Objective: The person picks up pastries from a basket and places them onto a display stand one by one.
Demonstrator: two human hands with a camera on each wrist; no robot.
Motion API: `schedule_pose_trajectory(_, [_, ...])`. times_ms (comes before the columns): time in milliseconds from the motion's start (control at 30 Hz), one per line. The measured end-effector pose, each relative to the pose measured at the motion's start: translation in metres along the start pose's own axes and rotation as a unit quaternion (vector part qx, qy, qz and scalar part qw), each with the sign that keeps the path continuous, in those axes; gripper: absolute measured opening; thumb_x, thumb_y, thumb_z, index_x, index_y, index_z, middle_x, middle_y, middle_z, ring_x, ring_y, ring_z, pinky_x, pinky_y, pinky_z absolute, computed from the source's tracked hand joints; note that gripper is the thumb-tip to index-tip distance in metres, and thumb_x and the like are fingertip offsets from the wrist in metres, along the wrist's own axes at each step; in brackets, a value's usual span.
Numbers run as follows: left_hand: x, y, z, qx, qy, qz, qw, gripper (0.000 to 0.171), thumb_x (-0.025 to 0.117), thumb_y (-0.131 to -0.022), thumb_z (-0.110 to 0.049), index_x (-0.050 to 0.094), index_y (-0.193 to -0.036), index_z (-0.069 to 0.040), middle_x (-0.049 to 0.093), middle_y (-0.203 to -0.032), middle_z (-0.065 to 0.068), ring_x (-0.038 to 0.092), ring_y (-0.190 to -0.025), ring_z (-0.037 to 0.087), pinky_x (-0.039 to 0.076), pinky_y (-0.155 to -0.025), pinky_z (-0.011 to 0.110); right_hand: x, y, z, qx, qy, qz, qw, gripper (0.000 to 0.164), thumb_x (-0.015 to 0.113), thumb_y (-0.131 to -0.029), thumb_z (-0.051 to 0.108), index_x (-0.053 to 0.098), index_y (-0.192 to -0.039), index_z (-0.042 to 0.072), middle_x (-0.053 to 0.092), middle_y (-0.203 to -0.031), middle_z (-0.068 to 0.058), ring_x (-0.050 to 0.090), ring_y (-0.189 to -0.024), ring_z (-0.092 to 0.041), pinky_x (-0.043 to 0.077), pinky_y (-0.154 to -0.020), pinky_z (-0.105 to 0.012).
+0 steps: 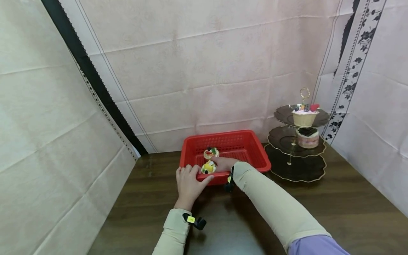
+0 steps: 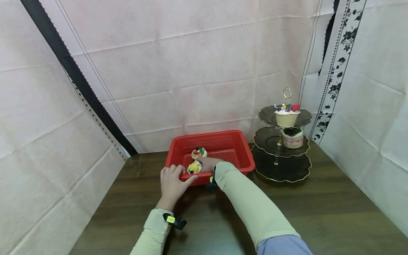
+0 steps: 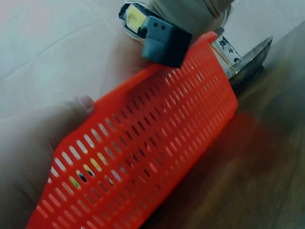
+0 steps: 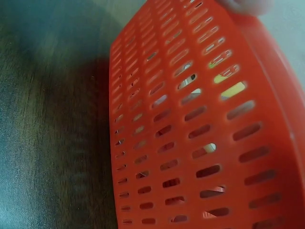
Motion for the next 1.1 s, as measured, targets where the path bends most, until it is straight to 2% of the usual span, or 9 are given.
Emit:
schedule_pose_trajectory(100, [0.000, 0.002, -0.001, 0.009, 0.005, -0.019, 0.9998, 0.050, 0.076, -0.079, -0.064, 0.061, -0.088, -0.017, 0.054, -0.085, 0.003, 0.050, -0.089, 0.023, 0.034, -0.103, 0.055, 0.000, 0.000, -0.001, 0.001, -0.002, 0.002, 1.000, 0.084, 0.072, -0.091, 0.045, 0.031, -0.159, 0.017, 0.041, -0.157, -0.012, 0.039, -0.143, -0.031, 0.029, -0.118, -0.056])
schedule_pose_trajectory(267, [-0.005, 0.004, 0.001, -0.006, 0.074, -0.052, 0.9959, 0.050, 0.084, -0.074, -0.059, 0.056, -0.083, -0.018, 0.050, -0.087, 0.003, 0.043, -0.089, 0.023, 0.033, -0.091, 0.045, 0.001, -0.002, -0.005, 0.011, -0.008, 0.004, 1.000, 0.088, 0.073, -0.089, 0.046, 0.030, -0.160, 0.019, 0.041, -0.157, -0.012, 0.038, -0.143, -0.032, 0.028, -0.117, -0.058])
schedule_pose_trajectory(400, [-0.008, 0.003, 0.001, -0.019, 0.104, -0.046, 0.9933, 0.046, 0.086, -0.072, -0.056, 0.057, -0.078, -0.021, 0.046, -0.086, 0.001, 0.039, -0.087, 0.022, 0.031, -0.086, 0.042, 0.001, -0.005, -0.007, 0.011, -0.009, 0.006, 1.000, 0.089, 0.075, -0.088, 0.047, 0.029, -0.160, 0.020, 0.039, -0.159, -0.011, 0.037, -0.144, -0.031, 0.028, -0.117, -0.058])
schedule_pose_trajectory(467, [-0.009, 0.001, 0.001, -0.021, 0.110, -0.038, 0.9929, 0.044, 0.087, -0.072, -0.055, 0.058, -0.075, -0.022, 0.046, -0.083, -0.001, 0.040, -0.085, 0.020, 0.032, -0.088, 0.043, 0.001, -0.004, -0.008, 0.018, -0.017, 0.007, 1.000, 0.091, 0.076, -0.086, 0.047, 0.030, -0.160, 0.022, 0.037, -0.159, -0.011, 0.036, -0.144, -0.032, 0.027, -0.117, -0.061])
schedule_pose_trajectory(533, [-0.009, 0.000, 0.001, -0.026, 0.119, -0.028, 0.9922, 0.042, 0.088, -0.072, -0.052, 0.059, -0.074, -0.022, 0.047, -0.080, -0.002, 0.042, -0.083, 0.019, 0.033, -0.095, 0.048, 0.001, -0.004, -0.008, 0.019, -0.018, 0.007, 1.000, 0.091, 0.077, -0.086, 0.047, 0.030, -0.160, 0.022, 0.038, -0.159, -0.011, 0.037, -0.144, -0.032, 0.027, -0.116, -0.061])
schedule_pose_trajectory(667, [-0.012, -0.002, -0.002, -0.032, 0.127, -0.006, 0.9914, 0.034, 0.090, -0.072, -0.046, 0.066, -0.073, -0.022, 0.049, -0.079, -0.004, 0.046, -0.084, 0.017, 0.026, -0.109, 0.060, 0.001, -0.002, -0.007, 0.021, -0.026, 0.006, 0.999, 0.092, 0.078, -0.085, 0.046, 0.030, -0.160, 0.022, 0.039, -0.158, -0.012, 0.038, -0.142, -0.033, 0.027, -0.115, -0.063])
schedule_pose_trajectory(900, [-0.013, -0.004, -0.006, -0.036, 0.129, 0.024, 0.9906, 0.025, 0.090, -0.074, -0.041, 0.071, -0.073, -0.025, 0.054, -0.083, -0.007, 0.047, -0.089, 0.020, 0.021, -0.109, 0.067, 0.001, -0.003, -0.005, 0.012, -0.011, 0.008, 1.000, 0.090, 0.076, -0.087, 0.045, 0.030, -0.160, 0.019, 0.039, -0.158, -0.012, 0.039, -0.142, -0.032, 0.029, -0.116, -0.060])
schedule_pose_trajectory(1100, [-0.011, -0.005, -0.006, -0.031, 0.126, 0.020, 0.9913, 0.027, 0.088, -0.076, -0.043, 0.067, -0.074, -0.025, 0.061, -0.083, -0.007, 0.049, -0.088, 0.020, 0.017, -0.112, 0.070, 0.000, -0.004, -0.004, 0.012, -0.002, 0.006, 1.000, 0.086, 0.076, -0.087, 0.042, 0.034, -0.158, 0.018, 0.042, -0.156, -0.011, 0.041, -0.140, -0.031, 0.030, -0.116, -0.058])
Point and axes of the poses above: each hand's wrist, its own y-axis away from the middle knuckle, its own x-axis out of the palm, z = x × y, the point moved 7 cm from there along -y, towards the middle knuckle
